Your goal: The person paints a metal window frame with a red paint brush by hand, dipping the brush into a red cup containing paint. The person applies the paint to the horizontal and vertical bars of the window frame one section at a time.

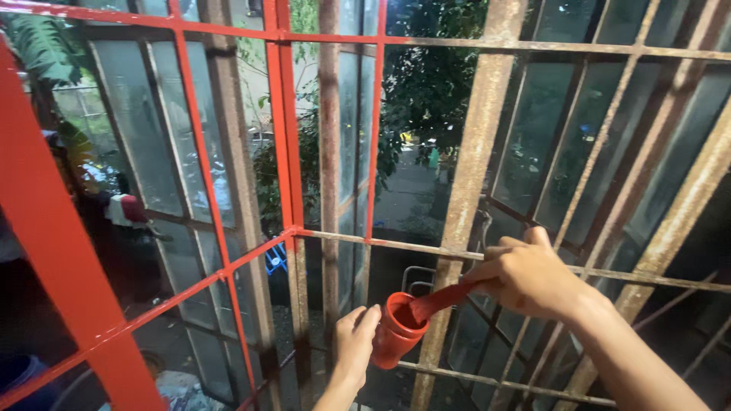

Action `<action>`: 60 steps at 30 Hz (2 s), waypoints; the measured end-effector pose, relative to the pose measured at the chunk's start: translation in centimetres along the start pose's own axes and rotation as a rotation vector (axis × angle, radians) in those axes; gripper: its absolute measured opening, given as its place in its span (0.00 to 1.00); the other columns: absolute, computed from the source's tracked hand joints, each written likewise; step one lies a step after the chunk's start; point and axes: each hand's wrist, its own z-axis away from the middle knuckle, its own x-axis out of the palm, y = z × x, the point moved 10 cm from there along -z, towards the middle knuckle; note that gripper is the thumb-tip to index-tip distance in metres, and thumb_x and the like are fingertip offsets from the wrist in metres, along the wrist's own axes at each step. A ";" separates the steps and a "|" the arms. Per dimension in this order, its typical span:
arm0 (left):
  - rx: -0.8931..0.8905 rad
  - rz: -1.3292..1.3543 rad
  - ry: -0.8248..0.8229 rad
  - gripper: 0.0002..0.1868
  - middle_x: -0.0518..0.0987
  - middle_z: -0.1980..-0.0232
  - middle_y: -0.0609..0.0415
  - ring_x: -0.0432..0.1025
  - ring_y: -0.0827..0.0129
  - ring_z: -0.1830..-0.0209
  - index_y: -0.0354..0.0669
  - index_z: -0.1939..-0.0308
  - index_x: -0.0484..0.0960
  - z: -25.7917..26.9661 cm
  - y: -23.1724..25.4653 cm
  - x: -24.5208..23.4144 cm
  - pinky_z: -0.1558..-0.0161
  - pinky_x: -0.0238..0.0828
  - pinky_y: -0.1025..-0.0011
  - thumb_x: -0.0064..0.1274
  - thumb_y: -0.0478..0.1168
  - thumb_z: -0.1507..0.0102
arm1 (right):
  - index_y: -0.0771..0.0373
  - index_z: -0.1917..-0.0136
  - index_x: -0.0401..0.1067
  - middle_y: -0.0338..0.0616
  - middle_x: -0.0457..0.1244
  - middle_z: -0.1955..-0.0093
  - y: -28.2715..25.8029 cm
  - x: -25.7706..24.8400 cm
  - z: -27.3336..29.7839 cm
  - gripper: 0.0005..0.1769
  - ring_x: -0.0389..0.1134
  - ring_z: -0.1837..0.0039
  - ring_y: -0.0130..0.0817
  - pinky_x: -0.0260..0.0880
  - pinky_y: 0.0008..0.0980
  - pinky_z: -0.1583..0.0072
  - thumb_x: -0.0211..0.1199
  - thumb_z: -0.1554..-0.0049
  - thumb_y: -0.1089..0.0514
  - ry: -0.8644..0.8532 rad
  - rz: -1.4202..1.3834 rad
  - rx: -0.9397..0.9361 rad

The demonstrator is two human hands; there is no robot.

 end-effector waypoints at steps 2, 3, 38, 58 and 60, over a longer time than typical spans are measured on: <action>-0.088 0.034 -0.011 0.13 0.74 0.76 0.62 0.64 0.80 0.78 0.40 0.72 0.81 0.1 -0.9 0.7 0.75 0.55 0.75 0.56 0.46 0.38 | 0.31 0.45 0.81 0.27 0.64 0.60 1.2 -0.3 1.0 0.19 0.64 0.51 0.27 0.51 0.40 0.46 0.67 0.51 0.46 -0.028 0.048 0.076; -0.131 0.050 -0.019 0.14 0.73 0.77 0.62 0.62 0.79 0.80 0.41 0.72 0.80 0.1 -1.3 1.2 0.77 0.52 0.74 0.56 0.46 0.38 | 0.30 0.44 0.81 0.28 0.63 0.60 1.9 -0.4 1.5 0.19 0.63 0.51 0.27 0.51 0.40 0.46 0.67 0.50 0.46 -0.041 0.073 0.117; -0.111 0.233 -0.206 0.12 0.67 0.75 0.66 0.58 0.80 0.81 0.50 0.65 0.77 -7.5 16.3 13.7 0.81 0.50 0.77 0.59 0.51 0.39 | 0.50 0.45 0.82 0.40 0.71 0.68 5.8 -15.7 5.0 0.15 0.66 0.76 0.27 0.66 0.32 0.71 0.65 0.46 0.55 0.395 -0.094 0.262; 0.043 0.458 -0.345 0.13 0.80 0.72 0.61 0.73 0.76 0.80 0.46 0.60 0.84 -12.2 29.0 18.4 0.77 0.70 0.73 0.52 0.50 0.37 | 0.47 0.45 0.81 0.44 0.64 0.66 8.6 -29.2 -4.3 0.13 0.67 0.69 0.40 0.64 0.41 0.67 0.55 0.31 0.49 0.762 0.530 0.660; 0.064 0.327 -0.259 0.14 0.76 0.76 0.65 0.69 0.81 0.82 0.47 0.62 0.85 -12.3 28.6 17.1 0.79 0.66 0.76 0.54 0.52 0.36 | 0.40 0.42 0.82 0.43 0.64 0.71 8.3 -27.8 -3.4 0.14 0.66 0.70 0.41 0.62 0.41 0.68 0.60 0.39 0.50 0.726 0.498 0.630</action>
